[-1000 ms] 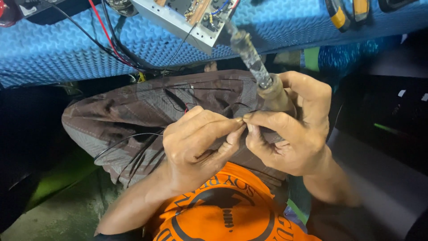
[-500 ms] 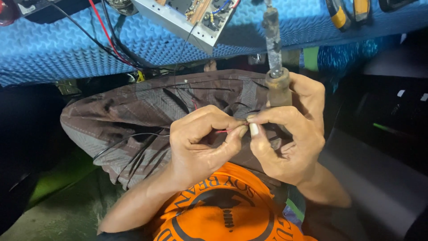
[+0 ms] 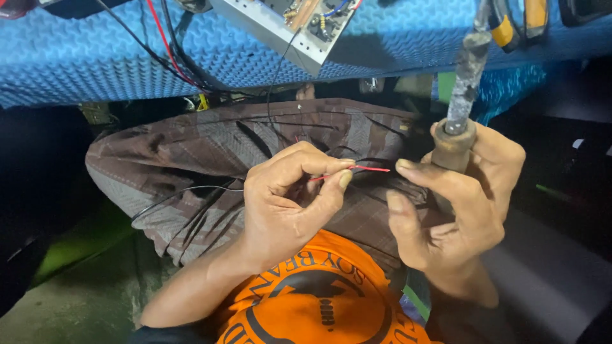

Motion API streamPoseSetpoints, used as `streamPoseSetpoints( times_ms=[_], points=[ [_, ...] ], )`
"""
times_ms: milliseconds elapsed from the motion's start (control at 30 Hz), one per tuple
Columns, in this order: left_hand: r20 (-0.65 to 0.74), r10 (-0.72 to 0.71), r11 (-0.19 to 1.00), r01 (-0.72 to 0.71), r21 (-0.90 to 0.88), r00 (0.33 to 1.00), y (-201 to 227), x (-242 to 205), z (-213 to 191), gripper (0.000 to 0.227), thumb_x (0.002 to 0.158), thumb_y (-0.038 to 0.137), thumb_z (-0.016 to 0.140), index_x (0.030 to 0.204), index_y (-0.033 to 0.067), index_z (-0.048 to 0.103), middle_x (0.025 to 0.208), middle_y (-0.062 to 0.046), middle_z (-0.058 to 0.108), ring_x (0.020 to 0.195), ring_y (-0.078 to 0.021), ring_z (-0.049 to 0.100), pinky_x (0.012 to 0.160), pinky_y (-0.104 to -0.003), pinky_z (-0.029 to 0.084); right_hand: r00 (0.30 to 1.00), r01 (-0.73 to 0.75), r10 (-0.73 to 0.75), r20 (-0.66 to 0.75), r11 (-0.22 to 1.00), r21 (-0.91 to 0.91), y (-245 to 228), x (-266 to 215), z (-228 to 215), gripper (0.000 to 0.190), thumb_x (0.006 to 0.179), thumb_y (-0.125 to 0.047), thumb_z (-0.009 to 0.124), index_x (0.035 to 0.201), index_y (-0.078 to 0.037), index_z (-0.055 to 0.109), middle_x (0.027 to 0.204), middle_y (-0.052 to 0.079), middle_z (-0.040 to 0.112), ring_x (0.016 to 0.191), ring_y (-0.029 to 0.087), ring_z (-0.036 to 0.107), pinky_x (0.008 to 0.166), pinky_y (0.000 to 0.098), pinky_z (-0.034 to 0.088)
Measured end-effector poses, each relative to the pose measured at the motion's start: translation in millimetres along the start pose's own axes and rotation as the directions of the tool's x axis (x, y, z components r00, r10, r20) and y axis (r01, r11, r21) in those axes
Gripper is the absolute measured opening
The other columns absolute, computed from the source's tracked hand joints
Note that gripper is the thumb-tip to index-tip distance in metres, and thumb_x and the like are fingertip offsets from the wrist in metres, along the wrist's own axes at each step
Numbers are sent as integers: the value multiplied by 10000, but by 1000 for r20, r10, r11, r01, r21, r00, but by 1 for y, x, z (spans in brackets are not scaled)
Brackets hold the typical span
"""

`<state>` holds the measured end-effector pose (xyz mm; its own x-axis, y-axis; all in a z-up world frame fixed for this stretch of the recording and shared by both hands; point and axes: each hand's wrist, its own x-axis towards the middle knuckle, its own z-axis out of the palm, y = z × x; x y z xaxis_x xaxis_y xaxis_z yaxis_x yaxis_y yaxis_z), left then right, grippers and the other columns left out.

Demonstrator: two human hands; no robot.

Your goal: The person is preparing wires by stripping the insulation with pliers and then soldering the ends of the wires.

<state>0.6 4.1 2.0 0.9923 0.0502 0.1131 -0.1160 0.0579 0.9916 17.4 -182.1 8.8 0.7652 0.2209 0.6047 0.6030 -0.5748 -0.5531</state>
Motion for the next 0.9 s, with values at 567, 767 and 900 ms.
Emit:
streamPoseSetpoints(
  times_ms=[567, 767, 900],
  points=[
    [-35, 29, 996, -26, 89, 999, -6, 2, -10, 68, 939, -13, 729, 957, 52, 731, 894, -89, 738, 669, -84, 529, 616, -214, 429, 997, 72, -69, -37, 995, 74, 16, -18, 10, 77, 991, 80, 647, 971, 6, 654, 1235, 428, 537, 1093, 419, 620, 755, 367, 603],
    [-145, 88, 993, -76, 91, 985, 2, 5, -17, 75, 929, -35, 732, 967, 29, 739, 847, -97, 717, 669, -113, 560, 641, -223, 477, 997, 36, -29, -74, 995, 88, 33, -69, 5, 332, 946, -91, 720, 1149, 69, 511, 1024, 346, 644, 915, 429, 735, 764, 407, 643],
    [-158, 96, 994, -86, 73, 983, 7, 6, -16, 93, 917, -62, 729, 974, 10, 743, 839, -103, 700, 675, -106, 548, 613, -204, 451, 999, 40, -38, -21, 992, 122, 31, -69, 10, 300, 942, -65, 715, 1139, 94, 553, 941, 310, 661, 826, 453, 750, 685, 460, 611]
  ],
)
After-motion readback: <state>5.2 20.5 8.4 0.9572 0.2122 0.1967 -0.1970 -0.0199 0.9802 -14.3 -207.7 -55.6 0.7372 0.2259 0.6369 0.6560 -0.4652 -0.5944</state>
